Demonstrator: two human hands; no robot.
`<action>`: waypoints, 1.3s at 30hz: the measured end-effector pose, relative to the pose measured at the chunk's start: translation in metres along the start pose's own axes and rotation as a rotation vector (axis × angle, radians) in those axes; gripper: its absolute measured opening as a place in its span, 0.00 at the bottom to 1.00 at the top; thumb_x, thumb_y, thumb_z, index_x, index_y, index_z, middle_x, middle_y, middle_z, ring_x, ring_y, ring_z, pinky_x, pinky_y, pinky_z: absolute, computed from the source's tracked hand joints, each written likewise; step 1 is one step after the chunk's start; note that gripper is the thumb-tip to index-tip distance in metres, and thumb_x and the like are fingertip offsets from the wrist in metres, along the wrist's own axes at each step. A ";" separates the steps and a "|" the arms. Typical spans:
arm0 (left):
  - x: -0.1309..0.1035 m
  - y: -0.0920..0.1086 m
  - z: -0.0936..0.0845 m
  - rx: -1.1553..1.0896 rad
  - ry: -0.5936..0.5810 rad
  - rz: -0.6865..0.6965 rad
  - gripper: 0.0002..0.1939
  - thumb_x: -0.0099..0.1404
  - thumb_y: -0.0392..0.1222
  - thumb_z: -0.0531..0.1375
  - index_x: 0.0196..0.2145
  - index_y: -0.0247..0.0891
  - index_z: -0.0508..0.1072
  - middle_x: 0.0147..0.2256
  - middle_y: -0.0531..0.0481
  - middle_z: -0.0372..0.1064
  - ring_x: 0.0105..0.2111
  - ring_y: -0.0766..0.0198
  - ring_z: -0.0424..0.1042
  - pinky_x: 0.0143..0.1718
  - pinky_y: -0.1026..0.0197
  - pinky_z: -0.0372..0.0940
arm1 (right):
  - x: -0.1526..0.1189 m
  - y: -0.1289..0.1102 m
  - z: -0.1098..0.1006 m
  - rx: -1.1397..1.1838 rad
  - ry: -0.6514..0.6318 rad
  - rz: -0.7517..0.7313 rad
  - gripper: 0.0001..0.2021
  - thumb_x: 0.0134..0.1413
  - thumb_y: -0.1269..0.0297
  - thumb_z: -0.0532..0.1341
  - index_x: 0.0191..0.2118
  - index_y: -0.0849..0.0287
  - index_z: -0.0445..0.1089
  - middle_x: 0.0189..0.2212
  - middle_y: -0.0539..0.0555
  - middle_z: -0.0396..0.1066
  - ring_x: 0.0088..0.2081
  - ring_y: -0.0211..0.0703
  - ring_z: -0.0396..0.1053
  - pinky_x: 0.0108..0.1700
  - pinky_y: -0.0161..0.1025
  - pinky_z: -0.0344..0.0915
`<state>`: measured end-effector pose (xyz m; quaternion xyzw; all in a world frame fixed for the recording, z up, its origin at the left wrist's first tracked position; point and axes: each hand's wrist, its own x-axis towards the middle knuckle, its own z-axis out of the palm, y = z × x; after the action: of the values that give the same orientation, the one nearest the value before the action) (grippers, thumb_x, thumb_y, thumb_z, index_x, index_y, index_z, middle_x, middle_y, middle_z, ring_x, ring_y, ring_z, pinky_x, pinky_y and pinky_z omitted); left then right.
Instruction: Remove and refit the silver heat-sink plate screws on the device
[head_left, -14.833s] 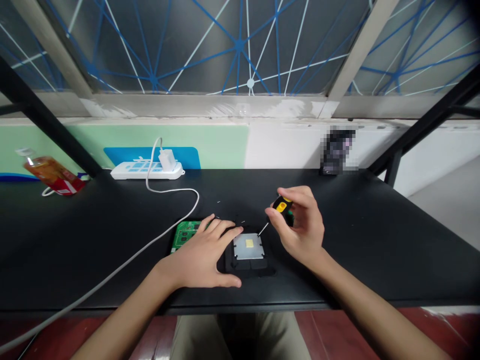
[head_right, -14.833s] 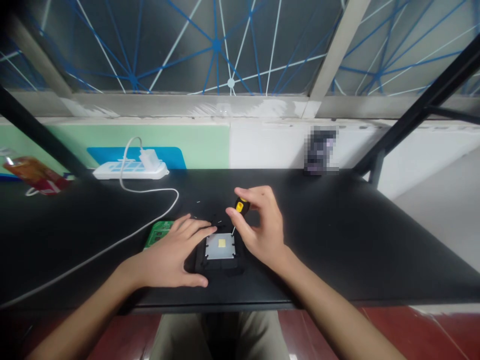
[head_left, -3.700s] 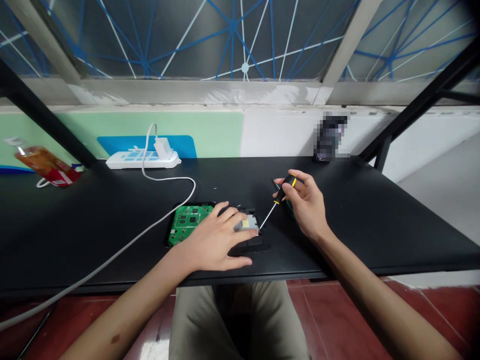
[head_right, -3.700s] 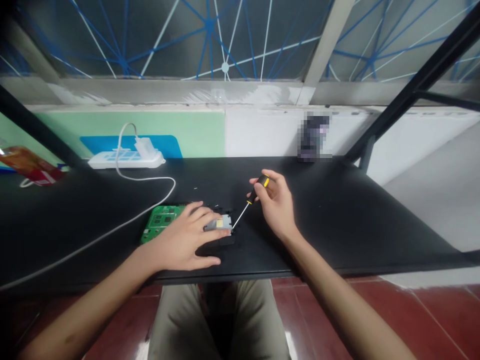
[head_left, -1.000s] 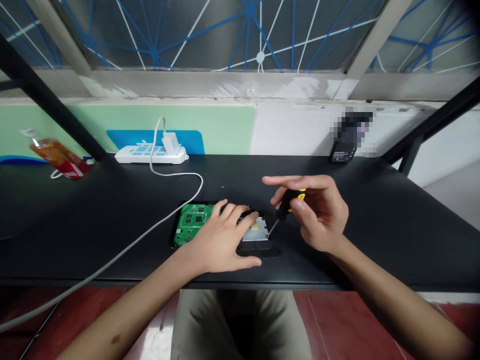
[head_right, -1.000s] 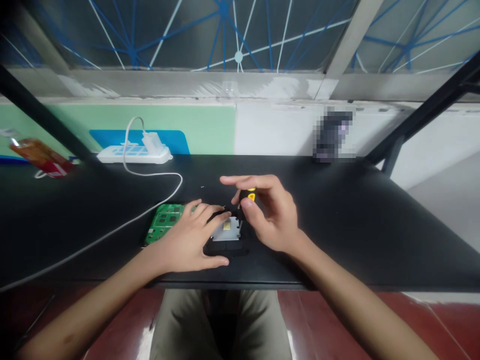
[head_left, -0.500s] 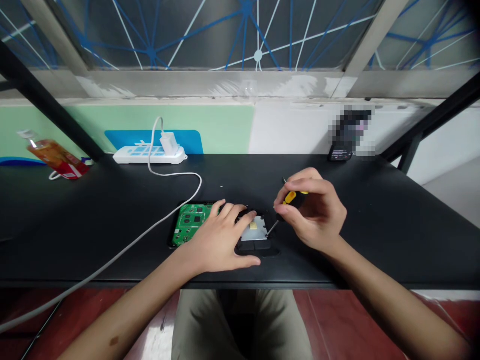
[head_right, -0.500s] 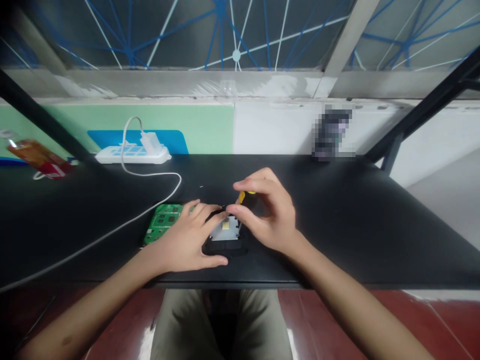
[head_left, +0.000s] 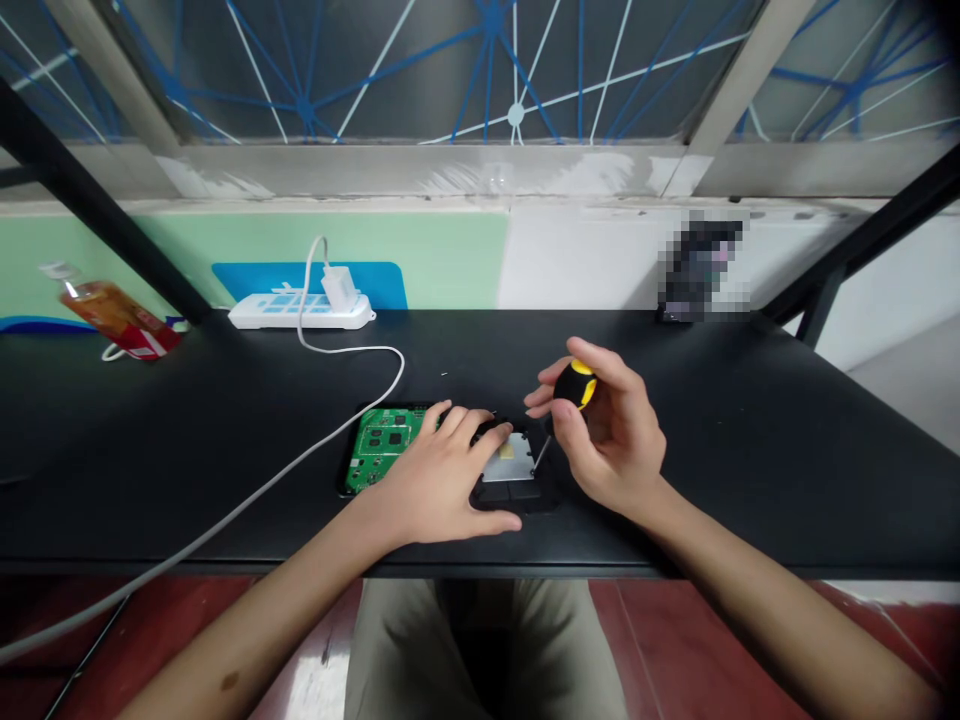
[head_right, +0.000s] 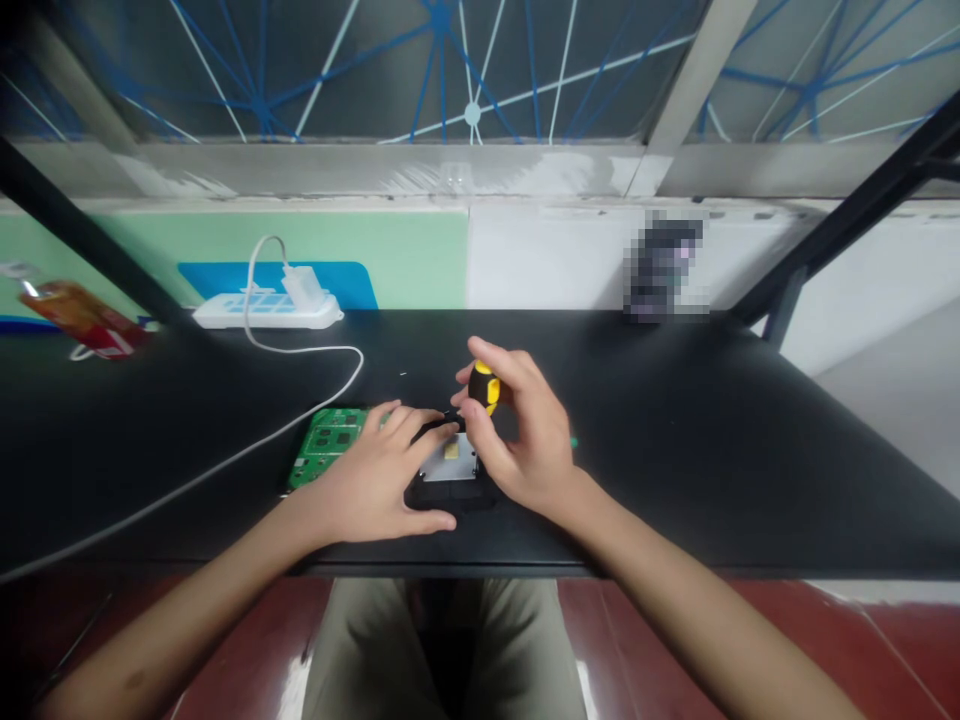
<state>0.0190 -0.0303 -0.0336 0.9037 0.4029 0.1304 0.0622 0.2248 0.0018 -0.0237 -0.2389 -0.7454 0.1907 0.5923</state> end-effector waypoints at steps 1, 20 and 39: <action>0.000 0.000 0.000 -0.002 0.001 0.002 0.45 0.59 0.68 0.64 0.64 0.37 0.61 0.58 0.36 0.64 0.59 0.40 0.61 0.65 0.34 0.46 | 0.001 0.001 0.000 -0.030 0.015 -0.010 0.28 0.61 0.70 0.62 0.64 0.44 0.61 0.45 0.55 0.68 0.38 0.45 0.73 0.33 0.46 0.76; 0.000 -0.001 -0.001 -0.021 -0.010 0.001 0.44 0.60 0.69 0.63 0.63 0.38 0.62 0.58 0.37 0.63 0.60 0.40 0.61 0.65 0.33 0.45 | 0.001 -0.007 -0.001 0.116 0.034 0.014 0.21 0.70 0.67 0.50 0.64 0.47 0.64 0.51 0.56 0.71 0.42 0.44 0.77 0.38 0.47 0.80; 0.001 0.001 -0.003 -0.013 -0.034 -0.002 0.44 0.60 0.69 0.63 0.63 0.36 0.63 0.58 0.34 0.63 0.60 0.40 0.60 0.65 0.33 0.46 | 0.003 -0.004 -0.004 0.161 0.021 -0.096 0.17 0.65 0.67 0.57 0.57 0.48 0.68 0.48 0.56 0.67 0.38 0.44 0.76 0.33 0.46 0.78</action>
<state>0.0192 -0.0301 -0.0307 0.9051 0.4017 0.1174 0.0751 0.2272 0.0000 -0.0185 -0.1567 -0.7319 0.2190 0.6259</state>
